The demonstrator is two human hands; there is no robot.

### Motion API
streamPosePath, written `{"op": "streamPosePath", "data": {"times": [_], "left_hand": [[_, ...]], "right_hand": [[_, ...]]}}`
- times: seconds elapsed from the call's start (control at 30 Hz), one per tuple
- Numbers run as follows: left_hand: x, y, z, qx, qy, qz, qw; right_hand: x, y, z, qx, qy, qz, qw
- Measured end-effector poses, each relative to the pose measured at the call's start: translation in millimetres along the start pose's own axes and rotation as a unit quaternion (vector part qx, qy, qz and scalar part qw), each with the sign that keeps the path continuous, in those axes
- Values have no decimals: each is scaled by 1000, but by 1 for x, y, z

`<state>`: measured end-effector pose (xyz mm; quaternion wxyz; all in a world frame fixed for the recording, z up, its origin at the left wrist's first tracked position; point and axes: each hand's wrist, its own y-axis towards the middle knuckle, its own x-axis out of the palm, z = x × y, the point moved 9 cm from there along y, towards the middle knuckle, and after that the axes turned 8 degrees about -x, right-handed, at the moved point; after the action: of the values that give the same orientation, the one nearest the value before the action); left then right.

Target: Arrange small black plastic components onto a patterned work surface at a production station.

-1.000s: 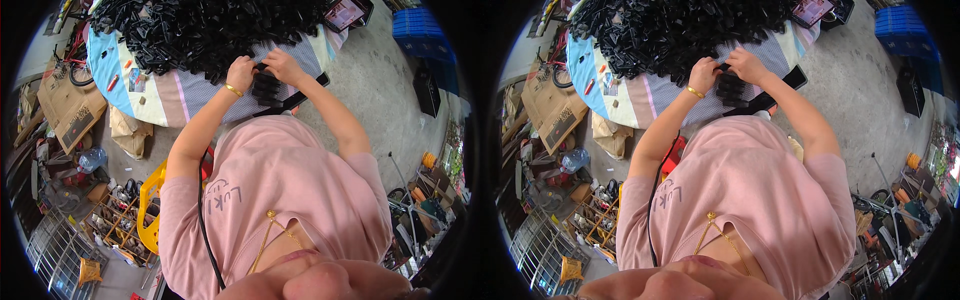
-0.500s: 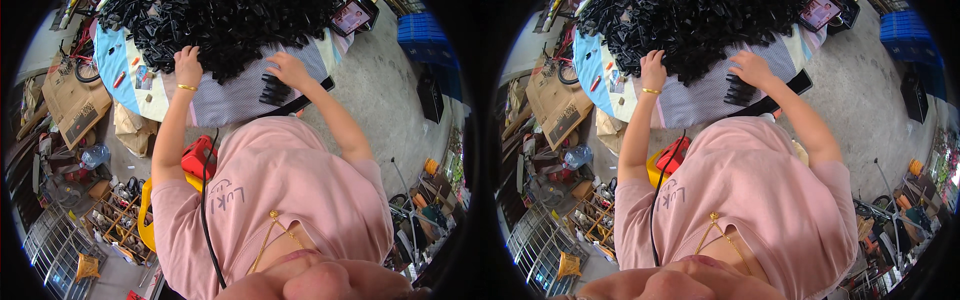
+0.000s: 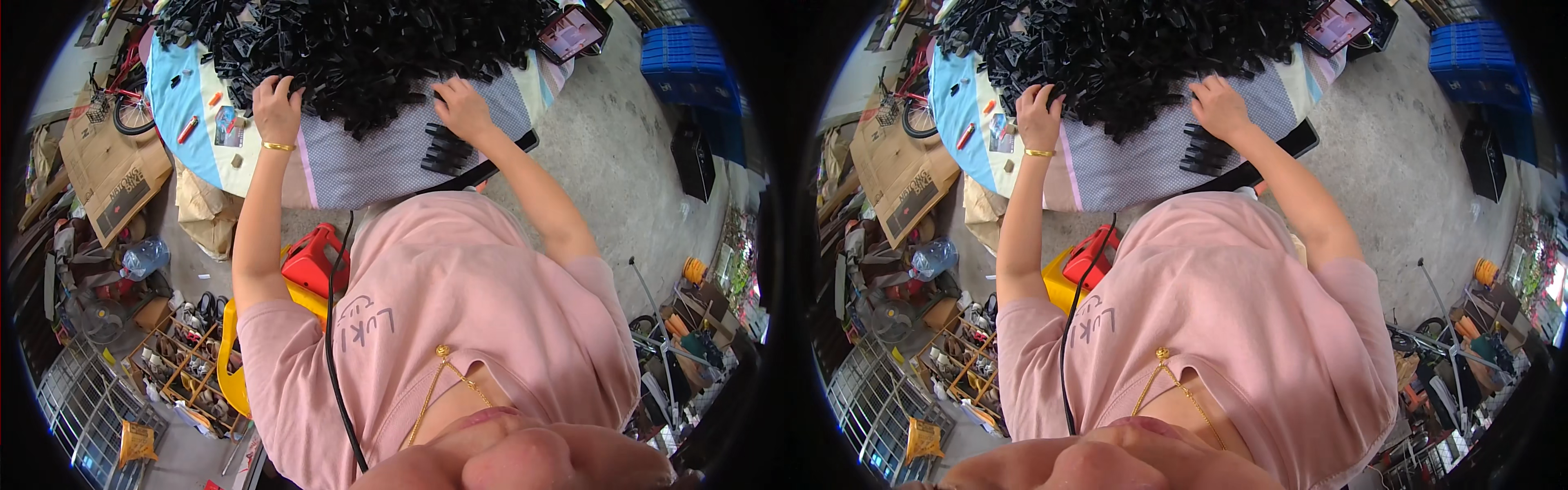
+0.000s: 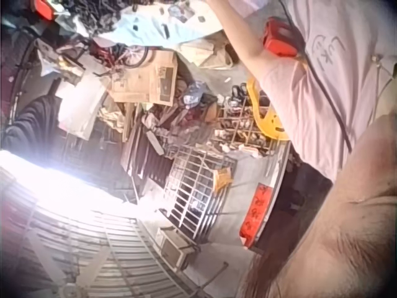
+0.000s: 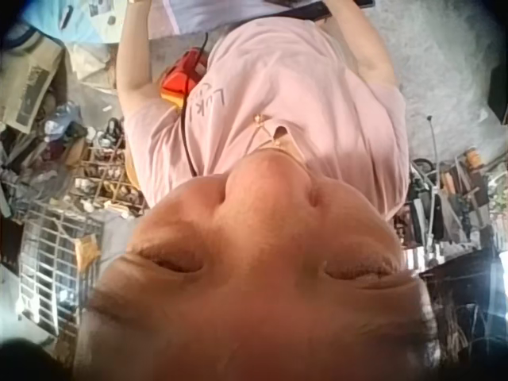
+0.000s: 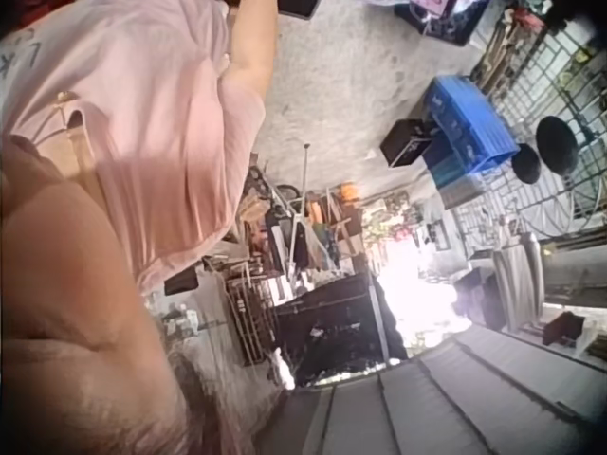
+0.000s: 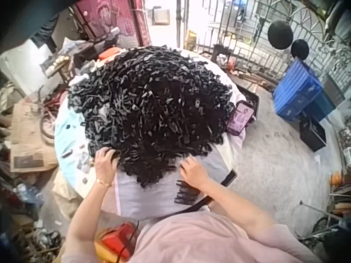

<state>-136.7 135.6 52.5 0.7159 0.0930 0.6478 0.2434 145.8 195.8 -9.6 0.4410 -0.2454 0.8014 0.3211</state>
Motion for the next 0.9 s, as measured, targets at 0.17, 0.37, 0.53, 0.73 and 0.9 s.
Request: {"op": "streamPosePath", "data": {"times": [0.17,0.37,0.53,0.73,0.9], "left_hand": [[21,-18,43,-116,-325,-95,934],[85,-58,157,-66,-376,-418,824],[106,-59,185,-31,-300,-382,874],[94,-58,184,-77,-200,-302,929],[126,-60,177,-21,-333,-318,887]], "right_hand": [[-3,-22,21,33,85,46,995],[5,-32,45,159,99,1,982],[2,-35,46,132,148,-19,980],[-21,-40,36,86,55,-6,995],[-39,-42,32,100,113,41,988]]}}
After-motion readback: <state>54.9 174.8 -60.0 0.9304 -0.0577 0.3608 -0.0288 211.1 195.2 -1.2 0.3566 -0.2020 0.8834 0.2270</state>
